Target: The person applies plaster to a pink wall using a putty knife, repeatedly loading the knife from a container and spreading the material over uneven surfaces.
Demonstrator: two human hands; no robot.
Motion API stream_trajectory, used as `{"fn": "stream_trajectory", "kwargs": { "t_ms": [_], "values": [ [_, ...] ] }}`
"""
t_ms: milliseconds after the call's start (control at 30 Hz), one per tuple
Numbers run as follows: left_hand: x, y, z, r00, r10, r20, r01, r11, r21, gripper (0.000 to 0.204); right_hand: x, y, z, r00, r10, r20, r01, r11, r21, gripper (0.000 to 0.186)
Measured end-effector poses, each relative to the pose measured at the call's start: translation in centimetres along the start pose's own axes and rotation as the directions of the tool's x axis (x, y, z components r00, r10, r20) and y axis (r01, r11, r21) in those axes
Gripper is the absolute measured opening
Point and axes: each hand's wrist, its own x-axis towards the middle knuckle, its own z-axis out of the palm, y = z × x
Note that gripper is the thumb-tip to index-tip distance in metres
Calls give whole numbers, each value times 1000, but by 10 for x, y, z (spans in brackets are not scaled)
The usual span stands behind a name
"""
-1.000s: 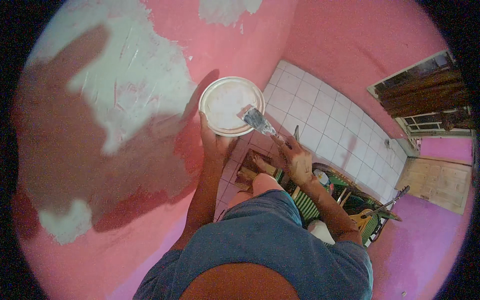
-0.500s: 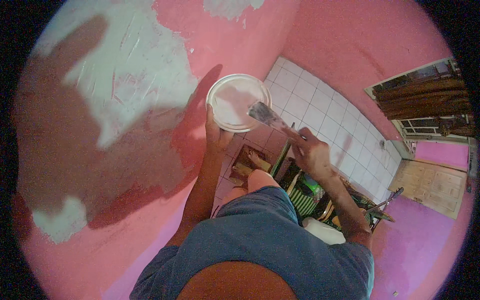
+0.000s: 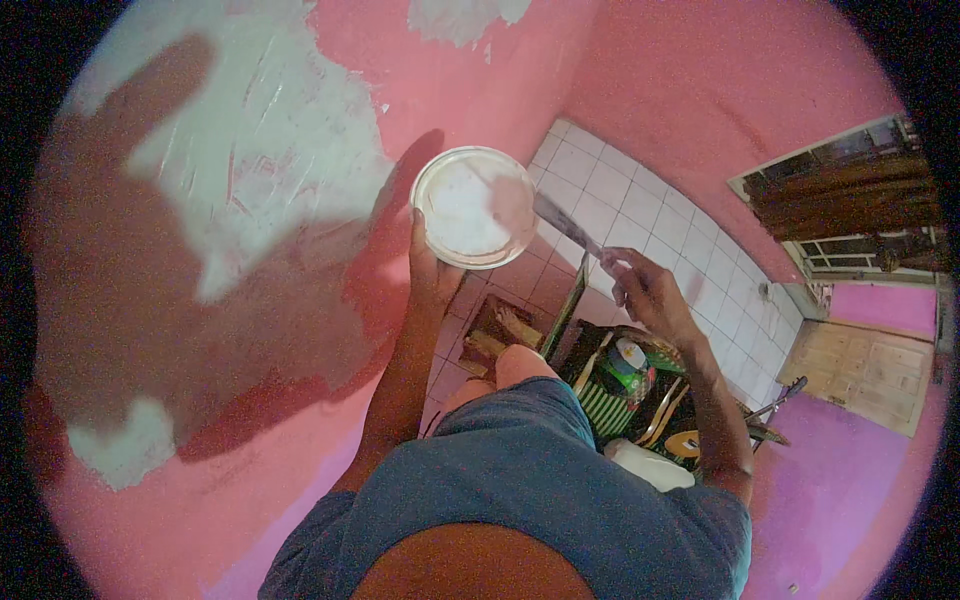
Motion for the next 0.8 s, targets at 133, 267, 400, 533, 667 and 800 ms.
{"fn": "stream_trajectory", "kwargs": {
  "t_ms": [133,267,400,533,667,800],
  "values": [
    [-4,1,4,998,-44,50,42,998,55,56,19,18,-22,986,74,147,-87,993,83,36],
    [-4,0,-4,997,-31,72,23,994,109,58,26,10,-22,975,103,197,-111,993,30,37],
    [-4,-4,-8,993,-13,115,-6,988,157,59,32,5,-20,956,212,205,-207,977,-48,35],
    [-4,-9,-11,993,-14,116,2,994,110,58,32,12,-9,949,208,239,-189,977,-100,34],
    [-1,-12,-12,998,2,59,-9,992,123,58,35,23,-4,915,231,330,-232,972,-38,35],
    [-2,-10,-16,997,-72,42,67,992,110,55,35,27,10,914,217,343,-231,973,0,36]
  ]
}}
